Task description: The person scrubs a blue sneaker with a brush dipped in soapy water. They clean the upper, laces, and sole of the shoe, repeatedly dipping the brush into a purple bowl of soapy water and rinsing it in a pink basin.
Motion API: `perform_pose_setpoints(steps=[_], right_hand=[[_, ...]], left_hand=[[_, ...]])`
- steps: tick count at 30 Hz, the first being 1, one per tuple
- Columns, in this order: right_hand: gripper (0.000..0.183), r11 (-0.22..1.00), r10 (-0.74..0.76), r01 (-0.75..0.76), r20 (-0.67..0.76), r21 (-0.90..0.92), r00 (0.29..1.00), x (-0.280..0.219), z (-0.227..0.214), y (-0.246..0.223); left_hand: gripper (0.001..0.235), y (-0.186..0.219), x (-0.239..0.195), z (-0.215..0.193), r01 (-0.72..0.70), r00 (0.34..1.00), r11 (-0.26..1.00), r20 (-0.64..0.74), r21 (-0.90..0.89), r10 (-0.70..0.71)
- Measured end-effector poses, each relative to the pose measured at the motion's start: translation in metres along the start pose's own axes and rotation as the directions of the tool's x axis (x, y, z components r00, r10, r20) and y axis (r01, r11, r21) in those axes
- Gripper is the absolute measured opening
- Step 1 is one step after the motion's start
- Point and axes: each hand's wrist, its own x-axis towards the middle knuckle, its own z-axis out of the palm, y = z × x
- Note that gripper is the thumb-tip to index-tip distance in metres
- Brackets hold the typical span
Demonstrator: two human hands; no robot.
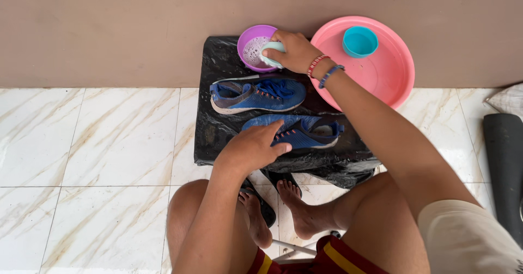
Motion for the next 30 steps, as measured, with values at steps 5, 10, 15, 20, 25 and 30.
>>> perform_pose_setpoints(steps=[5, 10, 15, 20, 25, 30], right_hand=[[0.051, 0.994, 0.092, -0.089, 0.044, -0.069, 0.995, 0.072, 0.067, 0.053], [0.046, 0.953, 0.195, -0.147, 0.164, -0.264, 0.967, 0.089, 0.107, 0.067], [0.044, 0.955, 0.227, -0.176, 0.204, -0.239, 0.952, 0.096, 0.121, 0.085], [0.039, 0.97, 0.202, -0.17, 0.187, -0.172, 0.961, 0.096, 0.112, 0.081], [0.037, 0.964, 0.208, -0.182, 0.12, -0.196, 0.971, 0.103, 0.117, 0.095], [0.046, 0.968, 0.186, -0.202, 0.119, 0.145, 0.975, 0.099, 0.098, 0.103]], left_hand=[[0.074, 0.0, 0.002, -0.008, 0.005, 0.998, 1.0, 0.059, 0.031, -0.007], [0.077, -0.008, 0.018, 0.003, -0.041, 0.998, 0.996, 0.041, 0.082, 0.038], [0.067, 0.0, 0.016, 0.002, -0.113, 0.992, 0.993, 0.056, 0.028, 0.111], [0.066, -0.005, 0.022, 0.004, -0.097, 0.995, 0.994, 0.033, 0.048, 0.096], [0.066, -0.008, 0.026, 0.003, -0.088, 0.996, 0.995, 0.032, 0.045, 0.086], [0.07, -0.009, 0.022, -0.006, -0.072, 0.995, 0.997, 0.075, 0.026, 0.07]])
